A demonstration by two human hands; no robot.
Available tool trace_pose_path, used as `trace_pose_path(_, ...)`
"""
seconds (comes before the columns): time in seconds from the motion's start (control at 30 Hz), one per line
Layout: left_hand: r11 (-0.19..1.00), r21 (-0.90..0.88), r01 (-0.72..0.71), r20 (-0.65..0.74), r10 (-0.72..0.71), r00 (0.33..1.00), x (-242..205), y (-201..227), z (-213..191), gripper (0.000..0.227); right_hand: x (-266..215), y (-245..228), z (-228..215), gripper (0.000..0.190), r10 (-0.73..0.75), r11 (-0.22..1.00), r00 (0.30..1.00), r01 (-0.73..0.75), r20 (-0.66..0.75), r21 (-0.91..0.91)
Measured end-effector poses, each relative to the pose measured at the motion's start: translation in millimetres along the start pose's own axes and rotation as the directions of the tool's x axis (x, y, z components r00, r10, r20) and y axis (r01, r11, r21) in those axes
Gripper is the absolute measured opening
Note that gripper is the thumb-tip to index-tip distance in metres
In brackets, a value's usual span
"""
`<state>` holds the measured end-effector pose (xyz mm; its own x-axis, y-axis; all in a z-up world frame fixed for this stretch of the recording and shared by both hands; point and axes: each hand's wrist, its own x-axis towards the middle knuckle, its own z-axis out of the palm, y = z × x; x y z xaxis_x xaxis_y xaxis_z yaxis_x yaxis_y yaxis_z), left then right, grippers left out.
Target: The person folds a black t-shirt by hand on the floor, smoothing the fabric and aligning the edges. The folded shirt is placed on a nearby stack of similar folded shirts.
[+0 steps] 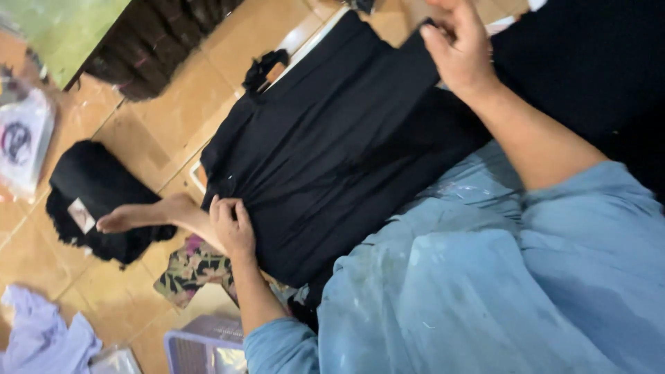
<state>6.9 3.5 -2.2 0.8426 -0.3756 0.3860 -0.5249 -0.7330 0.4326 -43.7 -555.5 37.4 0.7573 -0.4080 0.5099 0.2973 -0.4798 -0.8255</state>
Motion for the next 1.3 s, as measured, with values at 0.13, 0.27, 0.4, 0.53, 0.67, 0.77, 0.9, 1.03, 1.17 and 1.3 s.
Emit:
trace_pose_path(0.13, 0.997, 0.011, -0.079, -0.022, 0.079, 0.997, 4, 12, -4, 0.015, 10, 42, 7, 0.028, -0.063, 0.996, 0.997, 0.066, 0.045, -0.063)
trace_pose_path(0.27, 0.999, 0.006, -0.042, -0.035, 0.042, 0.998, 6, 17, -3, 0.013, -4, 78, 7, 0.037, 0.329, 0.885, 0.929, -0.241, 0.171, -0.398)
trace_pose_path(0.4, 0.998, 0.008, -0.056, -0.058, 0.057, 0.997, 6, 15, -2, 0.016, -8, 80, 2, 0.04, 0.445, 0.859, 0.872, -0.351, 0.205, -0.373)
trace_pose_path(0.53, 0.996, 0.091, -0.015, -0.056, 0.02, 0.998, -3, -1, 3, 0.017, -4, 82, 5, 0.044, 0.59, 0.786, 0.771, -0.483, 0.239, -0.385)
trace_pose_path(0.67, 0.99, 0.139, -0.035, -0.078, 0.046, 0.996, -12, -33, 15, 0.012, -13, 105, 24, 0.07, 0.8, 0.599, 0.496, -0.681, 0.336, -0.421)
trace_pose_path(0.77, 0.973, 0.232, -0.008, -0.1, 0.032, 0.994, -20, -60, 24, 0.009, 23, -20, 27, 0.087, 0.803, 0.568, 0.433, -0.764, 0.41, -0.306)
trace_pose_path(0.9, 0.972, 0.235, 0.02, -0.102, 0.004, 0.995, -23, -71, 27, 0.011, 9, -24, 18, 0.093, 0.856, 0.417, 0.308, -0.885, 0.415, -0.204)
trace_pose_path(1.03, 0.979, 0.203, 0.01, -0.11, 0.012, 0.994, -13, -38, 15, 0.014, 19, -17, 10, 0.1, 0.898, 0.36, 0.317, -0.928, 0.303, -0.097)
trace_pose_path(1.17, 0.998, 0.054, -0.032, -0.06, 0.035, 0.998, -2, 2, 1, 0.013, 0, 80, 21, 0.068, 0.951, 0.129, 0.18, -0.969, 0.251, 0.209)
trace_pose_path(1.3, 0.999, 0.044, 0.011, -0.047, -0.009, 0.999, -3, 1, 1, 0.013, 9, 62, 6, 0.067, 0.929, 0.149, 0.214, -0.963, 0.3, 0.225)
